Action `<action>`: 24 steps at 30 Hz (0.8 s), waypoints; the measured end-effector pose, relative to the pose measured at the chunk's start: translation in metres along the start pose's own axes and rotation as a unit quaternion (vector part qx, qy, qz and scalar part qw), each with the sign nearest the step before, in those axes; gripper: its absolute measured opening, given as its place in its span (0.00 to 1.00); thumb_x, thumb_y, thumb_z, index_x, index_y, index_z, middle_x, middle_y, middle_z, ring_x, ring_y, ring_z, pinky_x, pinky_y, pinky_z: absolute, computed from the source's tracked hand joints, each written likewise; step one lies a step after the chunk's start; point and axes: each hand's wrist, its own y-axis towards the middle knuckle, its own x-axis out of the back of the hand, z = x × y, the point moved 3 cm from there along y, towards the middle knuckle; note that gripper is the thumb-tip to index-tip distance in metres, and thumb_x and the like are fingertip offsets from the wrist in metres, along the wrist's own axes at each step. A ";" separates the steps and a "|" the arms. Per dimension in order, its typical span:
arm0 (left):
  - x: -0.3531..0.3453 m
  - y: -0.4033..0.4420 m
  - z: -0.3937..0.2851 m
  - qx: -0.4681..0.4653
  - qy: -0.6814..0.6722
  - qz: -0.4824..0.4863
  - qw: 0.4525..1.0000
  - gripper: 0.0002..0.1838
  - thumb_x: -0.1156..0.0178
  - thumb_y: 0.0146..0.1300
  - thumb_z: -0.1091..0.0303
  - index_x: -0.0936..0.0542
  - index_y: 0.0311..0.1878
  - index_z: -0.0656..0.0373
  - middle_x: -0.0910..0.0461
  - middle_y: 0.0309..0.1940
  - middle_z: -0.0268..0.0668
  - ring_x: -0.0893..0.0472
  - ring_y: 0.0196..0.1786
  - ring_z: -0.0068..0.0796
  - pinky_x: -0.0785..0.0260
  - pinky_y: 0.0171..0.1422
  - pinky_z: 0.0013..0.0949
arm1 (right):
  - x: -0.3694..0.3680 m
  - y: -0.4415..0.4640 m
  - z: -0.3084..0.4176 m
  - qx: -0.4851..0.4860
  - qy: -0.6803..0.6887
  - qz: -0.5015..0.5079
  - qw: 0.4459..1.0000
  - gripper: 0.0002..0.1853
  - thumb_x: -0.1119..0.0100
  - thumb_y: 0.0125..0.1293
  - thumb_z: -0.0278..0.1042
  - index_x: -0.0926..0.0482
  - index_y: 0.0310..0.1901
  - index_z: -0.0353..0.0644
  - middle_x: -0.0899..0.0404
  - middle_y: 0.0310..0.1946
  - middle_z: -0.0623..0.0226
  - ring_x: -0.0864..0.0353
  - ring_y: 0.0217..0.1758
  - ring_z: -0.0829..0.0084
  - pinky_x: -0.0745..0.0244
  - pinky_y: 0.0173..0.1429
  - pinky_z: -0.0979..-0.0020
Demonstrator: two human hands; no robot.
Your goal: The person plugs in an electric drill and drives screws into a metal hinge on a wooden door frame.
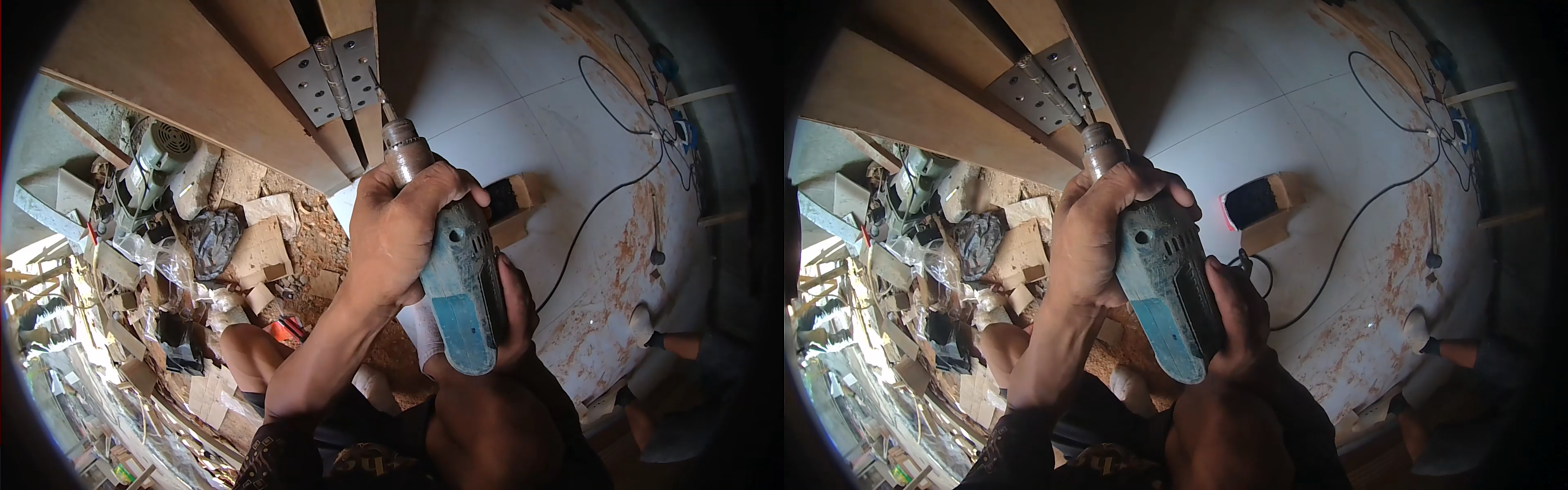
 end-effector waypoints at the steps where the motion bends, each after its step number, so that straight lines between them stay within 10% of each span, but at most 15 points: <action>1: 0.000 0.001 -0.001 -0.010 0.007 0.003 1.000 0.10 0.39 0.65 0.67 0.16 0.33 0.65 0.14 0.29 0.39 0.19 0.26 0.24 0.25 0.33 0.29 | -0.001 0.002 0.001 0.005 0.008 -0.001 1.000 0.64 0.45 0.53 0.90 0.26 0.65 0.24 0.17 0.52 0.44 0.13 0.53 0.52 0.16 0.56 0.55; 7: 0.005 0.006 -0.006 -0.012 0.040 0.015 0.999 0.11 0.42 0.65 0.66 0.20 0.38 0.66 0.14 0.36 0.47 0.13 0.36 0.38 0.15 0.43 0.41 | -0.003 0.013 0.013 -0.002 -0.042 -0.008 0.999 0.64 0.49 0.56 0.91 0.26 0.64 0.23 0.16 0.51 0.45 0.12 0.50 0.52 0.15 0.52 0.56; 24: 0.003 0.007 -0.007 -0.018 0.037 -0.003 0.999 0.10 0.41 0.65 0.66 0.18 0.36 0.65 0.14 0.31 0.42 0.17 0.30 0.30 0.21 0.37 0.33 | -0.007 0.017 0.015 -0.017 -0.028 -0.011 0.999 0.60 0.46 0.57 0.86 0.26 0.65 0.24 0.16 0.50 0.44 0.12 0.50 0.50 0.16 0.52 0.54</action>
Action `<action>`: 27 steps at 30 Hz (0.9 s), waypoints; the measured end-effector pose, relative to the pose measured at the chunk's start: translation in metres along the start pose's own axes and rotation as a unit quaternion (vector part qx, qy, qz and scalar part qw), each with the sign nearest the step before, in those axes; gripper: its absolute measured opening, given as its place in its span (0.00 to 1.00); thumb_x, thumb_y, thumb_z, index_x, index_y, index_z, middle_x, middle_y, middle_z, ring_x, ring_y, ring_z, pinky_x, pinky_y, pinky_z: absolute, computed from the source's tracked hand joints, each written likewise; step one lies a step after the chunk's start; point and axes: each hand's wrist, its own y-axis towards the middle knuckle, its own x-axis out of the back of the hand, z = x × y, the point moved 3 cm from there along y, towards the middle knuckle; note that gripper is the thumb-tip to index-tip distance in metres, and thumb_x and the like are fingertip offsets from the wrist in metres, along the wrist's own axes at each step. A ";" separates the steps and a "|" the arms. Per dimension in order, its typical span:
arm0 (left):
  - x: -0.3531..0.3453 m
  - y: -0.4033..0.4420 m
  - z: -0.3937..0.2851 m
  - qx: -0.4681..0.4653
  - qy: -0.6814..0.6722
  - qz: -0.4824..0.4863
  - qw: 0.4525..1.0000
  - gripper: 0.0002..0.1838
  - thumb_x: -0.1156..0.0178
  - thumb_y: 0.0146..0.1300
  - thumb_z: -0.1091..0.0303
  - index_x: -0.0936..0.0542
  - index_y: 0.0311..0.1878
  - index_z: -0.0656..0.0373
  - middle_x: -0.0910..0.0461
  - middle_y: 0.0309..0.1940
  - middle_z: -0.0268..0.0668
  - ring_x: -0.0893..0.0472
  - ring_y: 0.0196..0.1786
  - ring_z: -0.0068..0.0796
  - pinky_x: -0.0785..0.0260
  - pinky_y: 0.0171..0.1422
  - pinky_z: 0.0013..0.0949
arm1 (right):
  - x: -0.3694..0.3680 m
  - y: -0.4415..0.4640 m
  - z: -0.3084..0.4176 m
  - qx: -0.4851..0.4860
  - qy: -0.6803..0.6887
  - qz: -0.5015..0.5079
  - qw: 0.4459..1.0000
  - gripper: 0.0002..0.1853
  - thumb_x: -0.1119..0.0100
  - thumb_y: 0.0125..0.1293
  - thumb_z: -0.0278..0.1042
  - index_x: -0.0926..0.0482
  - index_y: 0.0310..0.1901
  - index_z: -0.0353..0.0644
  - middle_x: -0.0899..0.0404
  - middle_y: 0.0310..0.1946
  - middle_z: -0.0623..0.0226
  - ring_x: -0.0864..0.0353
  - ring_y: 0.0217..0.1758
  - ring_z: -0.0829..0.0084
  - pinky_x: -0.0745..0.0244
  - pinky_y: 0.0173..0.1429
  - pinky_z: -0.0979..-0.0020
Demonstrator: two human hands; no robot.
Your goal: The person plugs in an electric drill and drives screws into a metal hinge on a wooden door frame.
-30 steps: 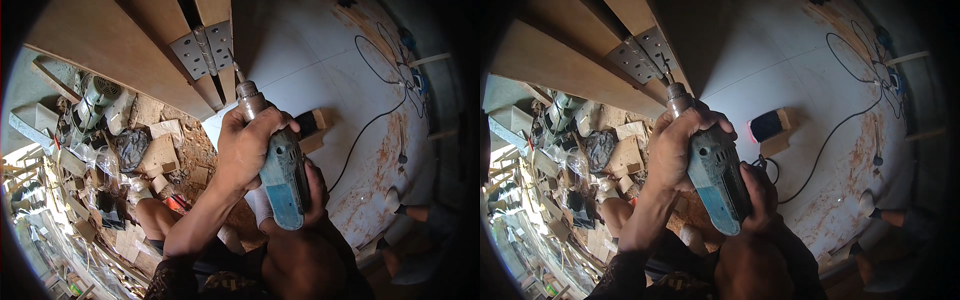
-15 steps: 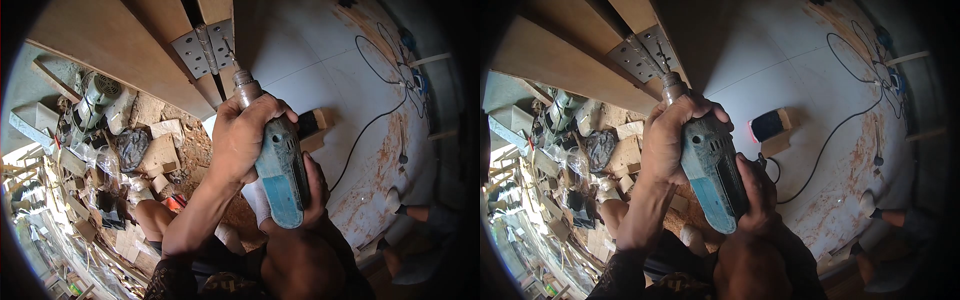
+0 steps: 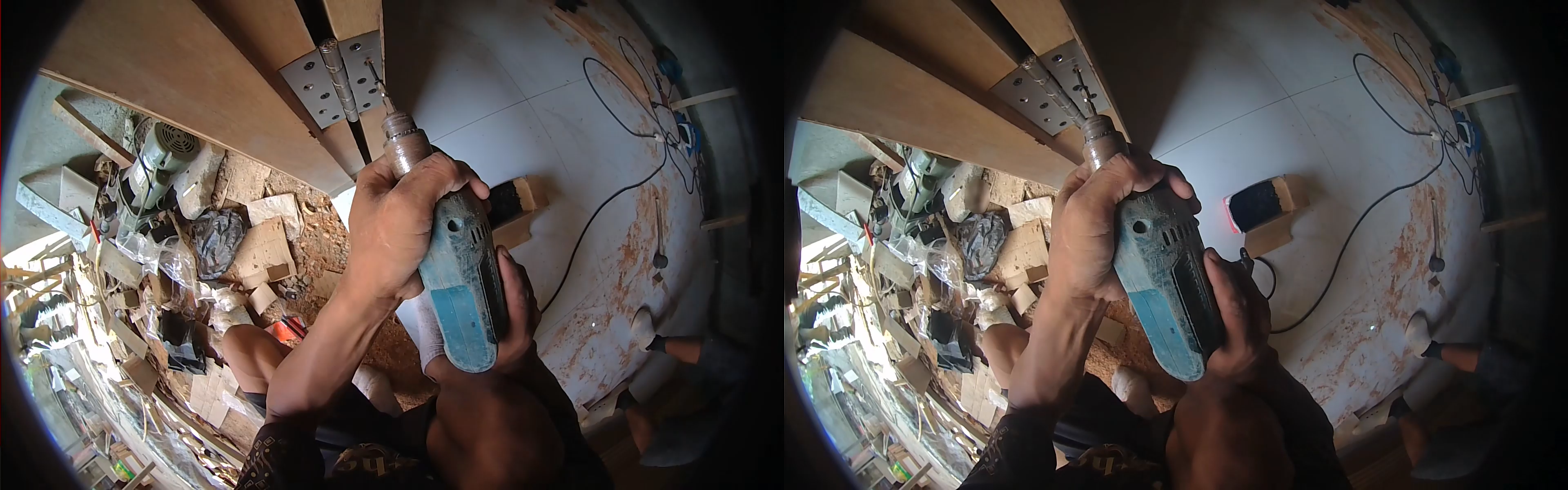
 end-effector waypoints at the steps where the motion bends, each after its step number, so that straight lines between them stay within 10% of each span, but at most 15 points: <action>1: 0.000 0.000 0.000 0.001 -0.013 -0.010 1.000 0.11 0.39 0.65 0.65 0.16 0.33 0.64 0.15 0.27 0.38 0.20 0.25 0.23 0.26 0.32 0.28 | 0.001 0.001 0.001 -0.009 -0.012 0.001 1.000 0.60 0.45 0.57 0.86 0.26 0.65 0.25 0.16 0.50 0.44 0.12 0.50 0.49 0.16 0.52 0.54; 8: -0.001 0.001 0.001 0.013 -0.030 -0.003 0.999 0.09 0.39 0.65 0.67 0.19 0.34 0.63 0.13 0.30 0.40 0.19 0.27 0.24 0.25 0.34 0.29 | 0.002 0.000 -0.002 -0.004 -0.013 0.012 1.000 0.57 0.36 0.55 0.78 0.26 0.66 0.26 0.17 0.51 0.45 0.12 0.50 0.48 0.17 0.53 0.53; 20: -0.006 -0.001 -0.007 0.037 -0.042 0.000 0.998 0.12 0.42 0.65 0.66 0.19 0.40 0.68 0.14 0.36 0.48 0.13 0.34 0.37 0.15 0.42 0.40 | 0.019 0.019 -0.008 0.045 0.019 0.041 0.998 0.68 0.44 0.45 0.95 0.23 0.63 0.25 0.13 0.48 0.45 0.10 0.46 0.53 0.14 0.51 0.58; 23: -0.005 -0.001 -0.007 0.044 -0.049 0.006 0.998 0.13 0.42 0.64 0.66 0.18 0.40 0.70 0.13 0.36 0.48 0.13 0.33 0.37 0.16 0.42 0.39 | 0.026 0.030 0.005 0.052 0.026 0.079 0.995 0.39 0.35 0.70 0.54 0.27 0.66 0.21 0.14 0.49 0.42 0.10 0.44 0.52 0.13 0.46 0.60; 27: -0.002 -0.001 -0.009 0.035 -0.024 0.010 0.999 0.14 0.41 0.63 0.66 0.18 0.41 0.70 0.13 0.35 0.49 0.13 0.33 0.37 0.16 0.42 0.39 | 0.023 0.028 0.002 0.084 -0.001 0.071 0.994 0.39 0.35 0.70 0.54 0.27 0.65 0.19 0.15 0.51 0.41 0.10 0.46 0.51 0.13 0.48 0.59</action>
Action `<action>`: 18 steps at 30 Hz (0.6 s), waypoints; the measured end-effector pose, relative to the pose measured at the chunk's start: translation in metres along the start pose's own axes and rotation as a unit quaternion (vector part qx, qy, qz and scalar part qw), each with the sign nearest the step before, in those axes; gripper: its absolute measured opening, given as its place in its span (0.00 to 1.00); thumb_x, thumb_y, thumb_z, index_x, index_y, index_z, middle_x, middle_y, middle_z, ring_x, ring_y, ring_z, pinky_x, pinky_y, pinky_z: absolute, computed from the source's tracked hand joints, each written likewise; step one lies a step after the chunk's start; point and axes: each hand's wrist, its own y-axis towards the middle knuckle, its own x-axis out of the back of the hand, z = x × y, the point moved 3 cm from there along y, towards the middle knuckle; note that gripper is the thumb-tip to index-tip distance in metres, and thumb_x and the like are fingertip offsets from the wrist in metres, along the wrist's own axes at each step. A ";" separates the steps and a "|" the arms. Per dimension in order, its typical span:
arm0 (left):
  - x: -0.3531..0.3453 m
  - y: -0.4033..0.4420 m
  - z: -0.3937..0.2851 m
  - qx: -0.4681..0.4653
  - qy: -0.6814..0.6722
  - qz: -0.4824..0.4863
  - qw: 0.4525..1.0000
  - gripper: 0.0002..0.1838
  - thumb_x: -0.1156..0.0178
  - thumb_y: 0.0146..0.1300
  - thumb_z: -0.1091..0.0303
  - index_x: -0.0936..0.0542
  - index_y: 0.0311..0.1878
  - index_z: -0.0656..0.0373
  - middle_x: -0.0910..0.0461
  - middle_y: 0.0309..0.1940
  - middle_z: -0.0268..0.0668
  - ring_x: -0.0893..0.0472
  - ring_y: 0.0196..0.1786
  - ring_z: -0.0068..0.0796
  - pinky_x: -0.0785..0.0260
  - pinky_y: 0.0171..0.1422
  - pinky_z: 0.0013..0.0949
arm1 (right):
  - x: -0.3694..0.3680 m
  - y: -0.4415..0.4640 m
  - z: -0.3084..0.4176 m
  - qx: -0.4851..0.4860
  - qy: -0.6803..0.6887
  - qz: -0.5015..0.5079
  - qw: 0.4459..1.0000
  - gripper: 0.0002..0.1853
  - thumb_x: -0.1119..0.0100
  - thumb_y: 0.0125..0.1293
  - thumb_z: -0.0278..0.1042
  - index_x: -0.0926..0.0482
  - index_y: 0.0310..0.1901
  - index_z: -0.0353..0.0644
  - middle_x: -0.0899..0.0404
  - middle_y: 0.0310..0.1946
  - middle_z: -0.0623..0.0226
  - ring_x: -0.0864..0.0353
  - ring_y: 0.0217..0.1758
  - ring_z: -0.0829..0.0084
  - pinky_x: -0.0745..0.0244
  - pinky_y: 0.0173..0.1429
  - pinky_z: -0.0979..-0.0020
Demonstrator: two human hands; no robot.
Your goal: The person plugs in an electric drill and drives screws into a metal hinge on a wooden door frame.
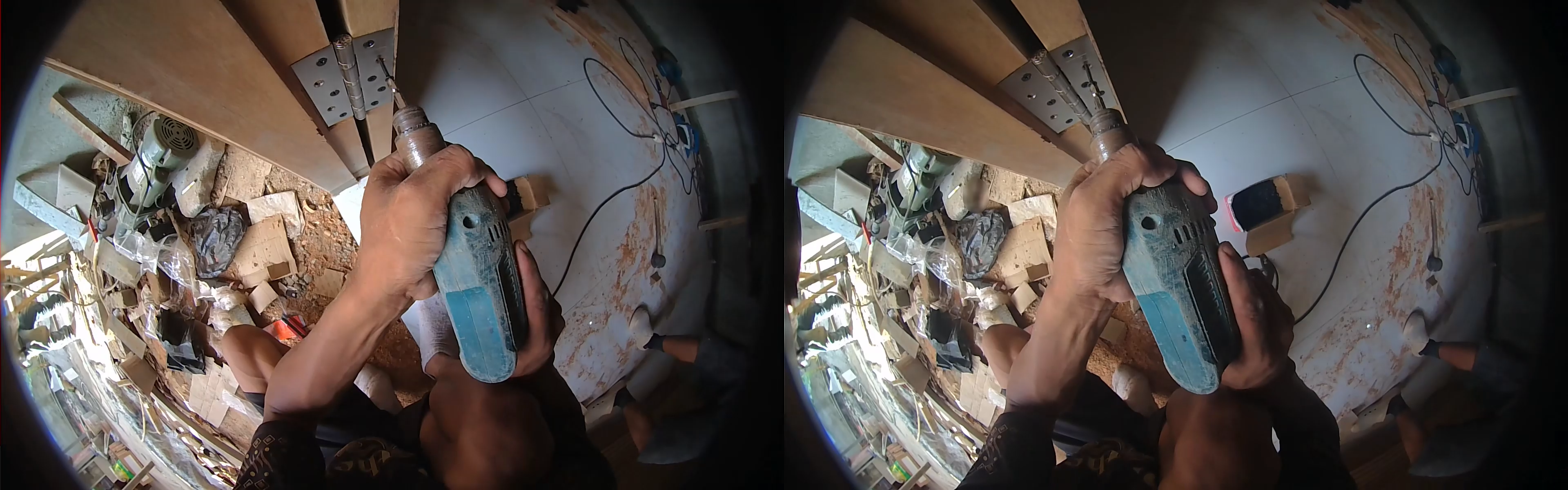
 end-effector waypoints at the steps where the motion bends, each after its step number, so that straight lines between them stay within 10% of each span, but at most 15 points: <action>1: 0.001 0.000 0.000 0.007 0.016 0.002 1.000 0.14 0.41 0.63 0.66 0.18 0.41 0.71 0.13 0.35 0.49 0.14 0.33 0.37 0.16 0.43 0.39 | 0.000 -0.001 0.000 0.003 -0.005 0.000 1.000 0.39 0.35 0.70 0.54 0.27 0.65 0.19 0.15 0.51 0.41 0.10 0.47 0.51 0.13 0.49 0.59; 5: -0.001 -0.001 -0.002 0.015 0.014 -0.001 1.000 0.13 0.41 0.63 0.66 0.19 0.40 0.70 0.13 0.36 0.49 0.13 0.35 0.37 0.16 0.43 0.38 | 0.000 0.001 0.001 -0.012 0.005 0.004 1.000 0.38 0.35 0.70 0.52 0.27 0.65 0.20 0.15 0.54 0.40 0.10 0.49 0.51 0.12 0.50 0.58; 8: 0.000 0.005 0.000 -0.005 -0.032 0.011 0.999 0.12 0.41 0.64 0.67 0.20 0.40 0.68 0.14 0.37 0.49 0.13 0.37 0.37 0.16 0.44 0.40 | -0.001 0.005 -0.003 -0.030 -0.022 0.027 0.999 0.71 0.40 0.44 0.93 0.29 0.67 0.22 0.15 0.52 0.43 0.10 0.51 0.54 0.14 0.53 0.58; 18: -0.001 0.011 0.002 0.009 -0.077 0.034 0.996 0.09 0.43 0.64 0.69 0.23 0.40 0.66 0.15 0.36 0.50 0.14 0.41 0.47 0.17 0.49 0.47 | 0.003 0.015 -0.001 -0.029 0.031 0.059 0.997 0.71 0.24 0.39 0.83 0.31 0.68 0.20 0.16 0.54 0.40 0.11 0.54 0.51 0.14 0.58 0.57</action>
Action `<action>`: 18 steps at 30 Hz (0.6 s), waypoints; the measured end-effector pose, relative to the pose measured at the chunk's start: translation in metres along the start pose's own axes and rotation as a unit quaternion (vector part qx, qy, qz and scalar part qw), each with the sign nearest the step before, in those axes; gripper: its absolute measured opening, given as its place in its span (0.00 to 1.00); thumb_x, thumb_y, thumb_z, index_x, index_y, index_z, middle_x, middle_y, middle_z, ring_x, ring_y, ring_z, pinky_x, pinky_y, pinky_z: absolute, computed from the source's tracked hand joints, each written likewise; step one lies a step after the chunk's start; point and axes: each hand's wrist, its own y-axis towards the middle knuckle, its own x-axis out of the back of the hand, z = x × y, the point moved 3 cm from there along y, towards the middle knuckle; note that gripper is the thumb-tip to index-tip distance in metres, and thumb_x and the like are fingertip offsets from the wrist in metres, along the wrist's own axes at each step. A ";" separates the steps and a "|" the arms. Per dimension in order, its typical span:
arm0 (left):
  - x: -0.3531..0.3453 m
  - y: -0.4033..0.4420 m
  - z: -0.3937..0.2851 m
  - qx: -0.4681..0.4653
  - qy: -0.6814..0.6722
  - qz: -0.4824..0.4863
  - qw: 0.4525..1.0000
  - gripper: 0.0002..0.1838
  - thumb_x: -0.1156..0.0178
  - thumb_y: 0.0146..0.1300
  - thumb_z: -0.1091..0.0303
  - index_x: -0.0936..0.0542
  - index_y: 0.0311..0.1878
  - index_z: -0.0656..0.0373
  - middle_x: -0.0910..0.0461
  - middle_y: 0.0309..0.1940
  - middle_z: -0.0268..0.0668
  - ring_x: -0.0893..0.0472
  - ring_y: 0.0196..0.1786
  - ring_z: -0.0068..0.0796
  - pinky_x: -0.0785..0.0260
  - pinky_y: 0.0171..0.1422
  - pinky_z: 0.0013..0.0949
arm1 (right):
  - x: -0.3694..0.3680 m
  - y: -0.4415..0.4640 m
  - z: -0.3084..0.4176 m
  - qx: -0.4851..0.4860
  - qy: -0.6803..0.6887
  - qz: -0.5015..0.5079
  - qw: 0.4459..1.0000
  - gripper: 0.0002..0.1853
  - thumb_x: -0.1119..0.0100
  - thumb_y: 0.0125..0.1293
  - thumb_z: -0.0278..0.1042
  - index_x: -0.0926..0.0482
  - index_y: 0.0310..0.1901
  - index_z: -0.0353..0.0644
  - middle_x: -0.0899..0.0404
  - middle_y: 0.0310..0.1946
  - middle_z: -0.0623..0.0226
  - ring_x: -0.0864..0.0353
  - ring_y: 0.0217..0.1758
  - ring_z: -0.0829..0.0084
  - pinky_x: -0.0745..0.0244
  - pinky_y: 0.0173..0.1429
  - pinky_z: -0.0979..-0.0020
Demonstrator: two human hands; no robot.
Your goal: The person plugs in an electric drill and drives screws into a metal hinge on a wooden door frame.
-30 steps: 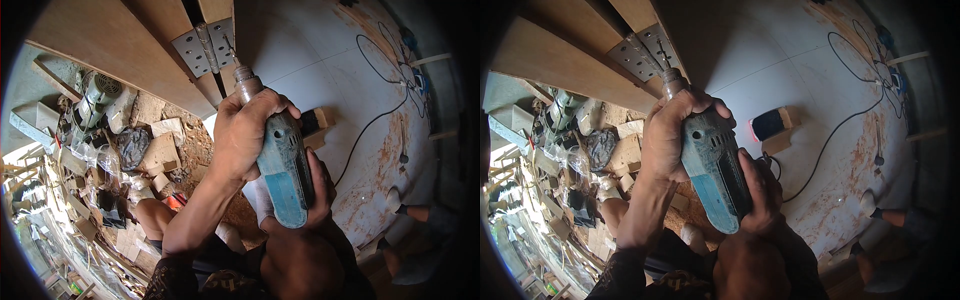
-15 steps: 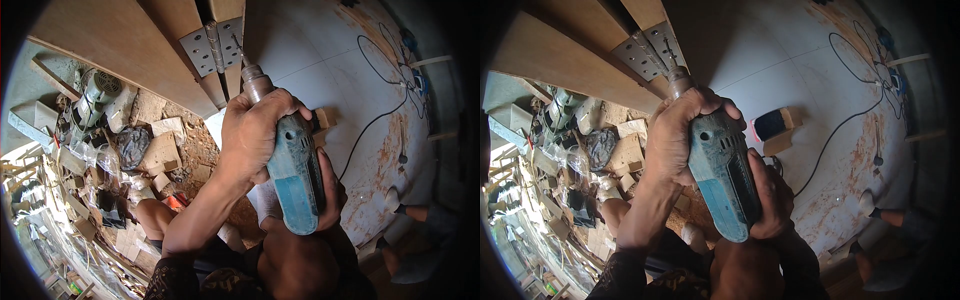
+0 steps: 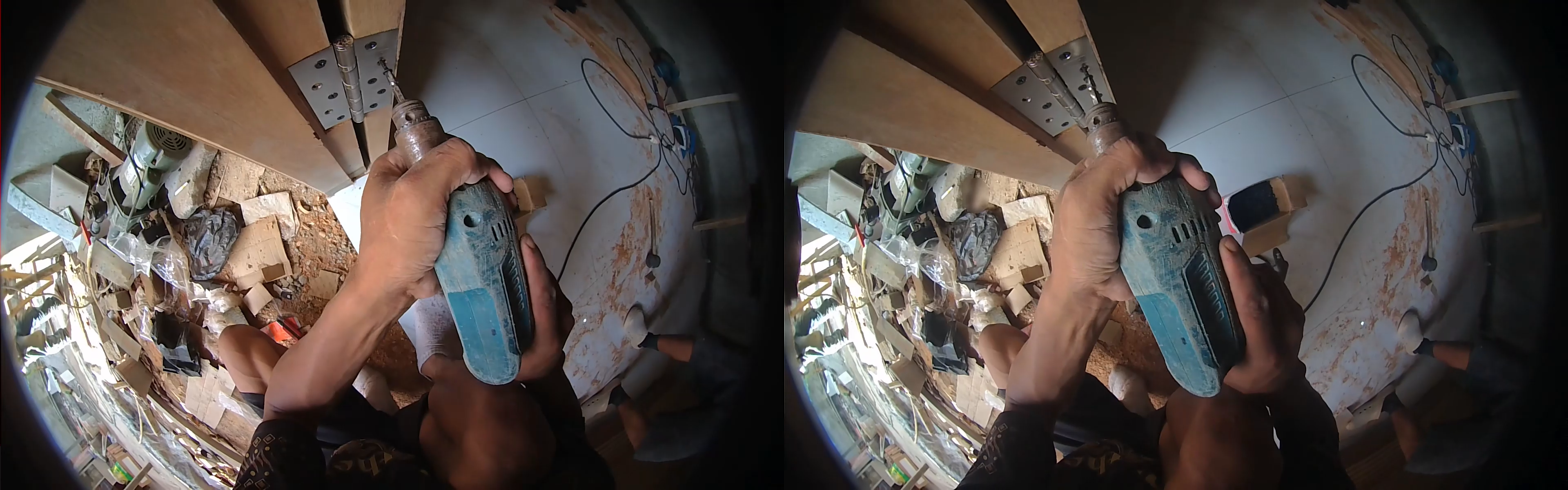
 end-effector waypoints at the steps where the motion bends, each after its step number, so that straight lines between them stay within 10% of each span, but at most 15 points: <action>1: 0.000 0.001 -0.001 -0.004 0.006 0.002 1.000 0.09 0.43 0.63 0.69 0.23 0.40 0.66 0.15 0.36 0.51 0.14 0.41 0.48 0.17 0.49 0.48 | -0.002 -0.001 0.000 -0.009 -0.001 -0.008 1.000 0.71 0.25 0.39 0.84 0.31 0.68 0.20 0.16 0.53 0.40 0.11 0.54 0.51 0.14 0.57 0.57; 5: 0.002 0.003 0.000 -0.003 -0.002 0.002 1.000 0.08 0.43 0.63 0.69 0.24 0.41 0.64 0.16 0.35 0.51 0.14 0.40 0.49 0.18 0.49 0.49 | -0.005 0.001 0.002 -0.008 -0.042 -0.046 0.998 0.70 0.29 0.41 0.88 0.28 0.66 0.20 0.15 0.51 0.41 0.11 0.53 0.52 0.14 0.56 0.58; 8: 0.003 0.007 0.003 0.001 -0.089 0.023 0.996 0.08 0.43 0.62 0.69 0.26 0.41 0.63 0.16 0.34 0.51 0.15 0.40 0.50 0.18 0.49 0.50 | -0.001 0.019 0.007 0.023 -0.077 -0.083 0.993 0.26 0.32 0.70 0.43 0.20 0.59 0.27 0.12 0.39 0.53 0.12 0.31 0.60 0.15 0.35 0.64; 11: 0.003 0.009 0.004 -0.012 -0.108 0.052 0.993 0.08 0.43 0.62 0.69 0.27 0.40 0.62 0.17 0.34 0.51 0.15 0.41 0.51 0.18 0.49 0.51 | 0.002 0.016 0.007 0.048 -0.092 -0.082 0.991 0.28 0.30 0.69 0.43 0.20 0.60 0.27 0.12 0.39 0.54 0.12 0.30 0.61 0.16 0.33 0.64; 14: 0.000 0.008 0.001 -0.005 -0.106 0.046 0.993 0.08 0.42 0.61 0.69 0.28 0.40 0.62 0.17 0.34 0.51 0.15 0.41 0.51 0.19 0.48 0.52 | 0.008 0.008 0.003 0.008 -0.077 0.014 0.997 0.70 0.29 0.41 0.88 0.28 0.66 0.21 0.16 0.52 0.39 0.11 0.53 0.51 0.14 0.57 0.56; 18: -0.001 0.008 0.002 -0.003 -0.090 0.032 0.995 0.08 0.42 0.61 0.68 0.28 0.40 0.61 0.17 0.34 0.50 0.15 0.41 0.51 0.18 0.49 0.53 | 0.011 0.008 -0.001 0.008 -0.043 0.063 0.997 0.71 0.25 0.40 0.85 0.31 0.68 0.21 0.18 0.56 0.38 0.12 0.56 0.50 0.14 0.58 0.56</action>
